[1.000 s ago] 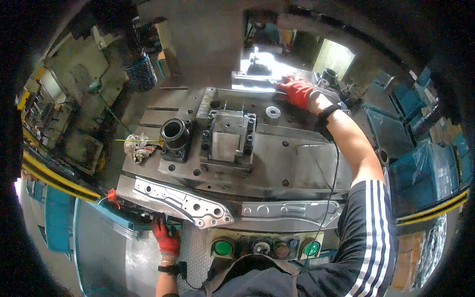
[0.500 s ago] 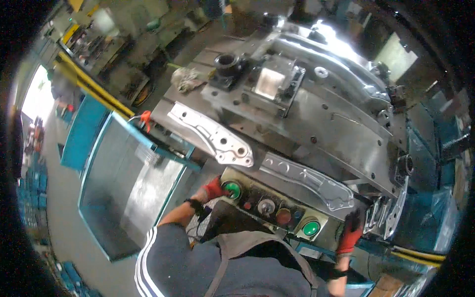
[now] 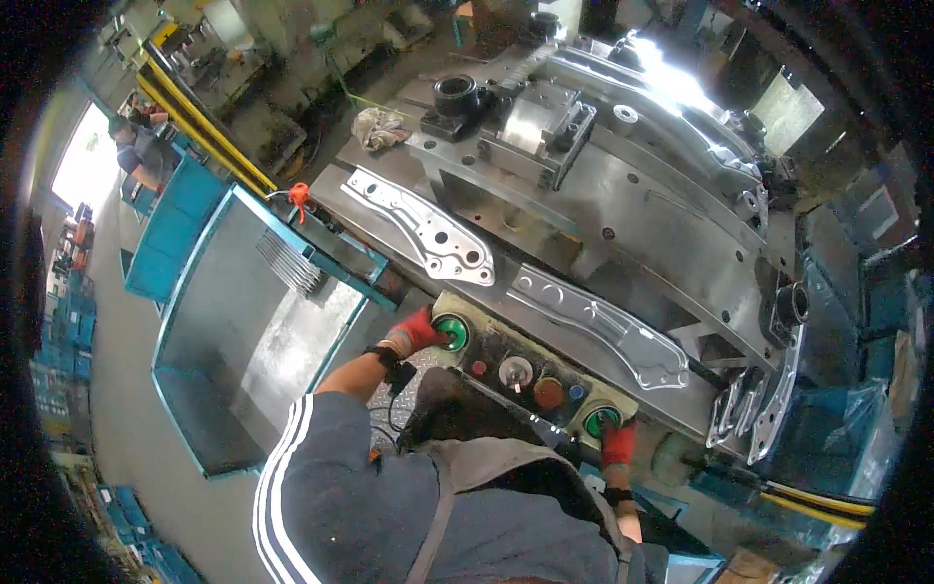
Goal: Operating a metal stamping press to form and collect metal parts.
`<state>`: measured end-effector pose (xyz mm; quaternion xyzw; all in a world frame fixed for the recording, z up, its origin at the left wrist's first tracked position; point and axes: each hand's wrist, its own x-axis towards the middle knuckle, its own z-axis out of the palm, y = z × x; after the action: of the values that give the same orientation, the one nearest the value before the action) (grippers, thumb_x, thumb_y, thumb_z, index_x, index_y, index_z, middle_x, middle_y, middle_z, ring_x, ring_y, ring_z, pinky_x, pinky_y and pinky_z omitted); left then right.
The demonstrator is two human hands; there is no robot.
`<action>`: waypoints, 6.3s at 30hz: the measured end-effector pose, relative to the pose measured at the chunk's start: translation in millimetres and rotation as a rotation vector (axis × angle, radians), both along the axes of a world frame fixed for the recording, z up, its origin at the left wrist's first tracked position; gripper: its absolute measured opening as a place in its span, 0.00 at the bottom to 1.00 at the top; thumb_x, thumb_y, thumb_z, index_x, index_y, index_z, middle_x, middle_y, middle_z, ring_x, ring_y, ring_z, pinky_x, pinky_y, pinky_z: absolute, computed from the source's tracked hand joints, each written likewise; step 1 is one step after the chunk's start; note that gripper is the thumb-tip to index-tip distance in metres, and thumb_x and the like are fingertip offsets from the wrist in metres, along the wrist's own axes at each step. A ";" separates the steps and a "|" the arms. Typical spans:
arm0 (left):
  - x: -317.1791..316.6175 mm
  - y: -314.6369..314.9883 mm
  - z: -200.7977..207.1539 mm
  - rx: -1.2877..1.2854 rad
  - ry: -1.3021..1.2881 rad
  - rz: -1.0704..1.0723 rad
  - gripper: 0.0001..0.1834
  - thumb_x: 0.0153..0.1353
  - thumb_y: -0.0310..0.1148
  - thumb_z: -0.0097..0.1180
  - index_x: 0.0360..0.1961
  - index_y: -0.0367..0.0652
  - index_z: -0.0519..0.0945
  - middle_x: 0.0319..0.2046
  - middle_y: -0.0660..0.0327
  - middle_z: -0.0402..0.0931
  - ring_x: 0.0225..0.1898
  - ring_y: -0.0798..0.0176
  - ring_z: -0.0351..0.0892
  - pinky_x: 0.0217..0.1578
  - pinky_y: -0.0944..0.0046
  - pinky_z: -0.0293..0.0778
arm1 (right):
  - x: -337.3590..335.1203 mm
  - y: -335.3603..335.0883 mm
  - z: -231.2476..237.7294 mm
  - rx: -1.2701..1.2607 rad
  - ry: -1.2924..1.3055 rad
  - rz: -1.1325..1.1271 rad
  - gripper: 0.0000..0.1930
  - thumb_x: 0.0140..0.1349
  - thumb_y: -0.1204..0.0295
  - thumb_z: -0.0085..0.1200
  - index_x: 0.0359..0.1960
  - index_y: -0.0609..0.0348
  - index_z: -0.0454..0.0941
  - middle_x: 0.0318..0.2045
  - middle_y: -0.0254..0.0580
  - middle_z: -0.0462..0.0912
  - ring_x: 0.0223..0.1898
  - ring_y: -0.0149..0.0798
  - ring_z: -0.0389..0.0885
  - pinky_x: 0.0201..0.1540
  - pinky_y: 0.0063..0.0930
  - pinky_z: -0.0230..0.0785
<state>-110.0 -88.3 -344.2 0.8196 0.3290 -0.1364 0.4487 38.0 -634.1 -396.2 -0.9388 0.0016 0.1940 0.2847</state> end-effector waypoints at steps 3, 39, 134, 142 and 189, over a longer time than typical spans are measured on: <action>16.0 -6.2 1.5 0.004 -0.092 -0.012 0.51 0.39 0.50 0.73 0.61 0.33 0.64 0.57 0.41 0.71 0.61 0.44 0.69 0.60 0.55 0.67 | -4.2 -47.8 -63.9 -0.045 -0.259 -0.058 0.41 0.52 0.53 0.68 0.62 0.62 0.64 0.51 0.52 0.79 0.51 0.52 0.78 0.51 0.41 0.69; -7.5 -5.7 32.0 0.360 -0.091 -0.229 0.52 0.41 0.58 0.71 0.59 0.33 0.64 0.56 0.41 0.71 0.58 0.42 0.71 0.56 0.52 0.70 | 114.0 197.6 181.9 -0.416 -0.463 0.883 0.44 0.49 0.52 0.63 0.67 0.54 0.61 0.60 0.60 0.66 0.62 0.63 0.62 0.65 0.57 0.52; 45.0 149.5 200.4 1.137 -0.590 -0.424 0.43 0.46 0.29 0.60 0.65 0.35 0.57 0.61 0.41 0.61 0.66 0.37 0.56 0.67 0.37 0.48 | 308.0 82.4 299.2 1.238 -0.049 -0.160 0.21 0.72 0.57 0.39 0.58 0.53 0.75 0.47 0.29 0.80 0.45 0.27 0.78 0.49 0.22 0.70; 117.4 149.3 162.3 1.174 -0.066 -0.807 0.42 0.47 0.27 0.60 0.67 0.42 0.60 0.60 0.48 0.64 0.66 0.41 0.58 0.66 0.41 0.51 | 317.1 80.3 302.0 1.184 0.038 -0.218 0.17 0.69 0.64 0.47 0.55 0.57 0.77 0.46 0.30 0.81 0.42 0.24 0.78 0.44 0.19 0.71; 10.4 21.6 -30.8 -0.314 0.003 -0.041 0.40 0.47 0.39 0.72 0.57 0.34 0.67 0.49 0.52 0.78 0.47 0.57 0.78 0.47 0.57 0.75 | 19.4 62.1 249.1 0.185 -0.476 0.026 0.32 0.54 0.61 0.64 0.59 0.63 0.70 0.49 0.59 0.78 0.50 0.56 0.77 0.52 0.42 0.70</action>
<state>-99.6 -66.7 -375.0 0.7456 0.2874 -0.1968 0.5681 57.4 -572.1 -147.1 -0.9280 -0.0952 -0.0297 0.3591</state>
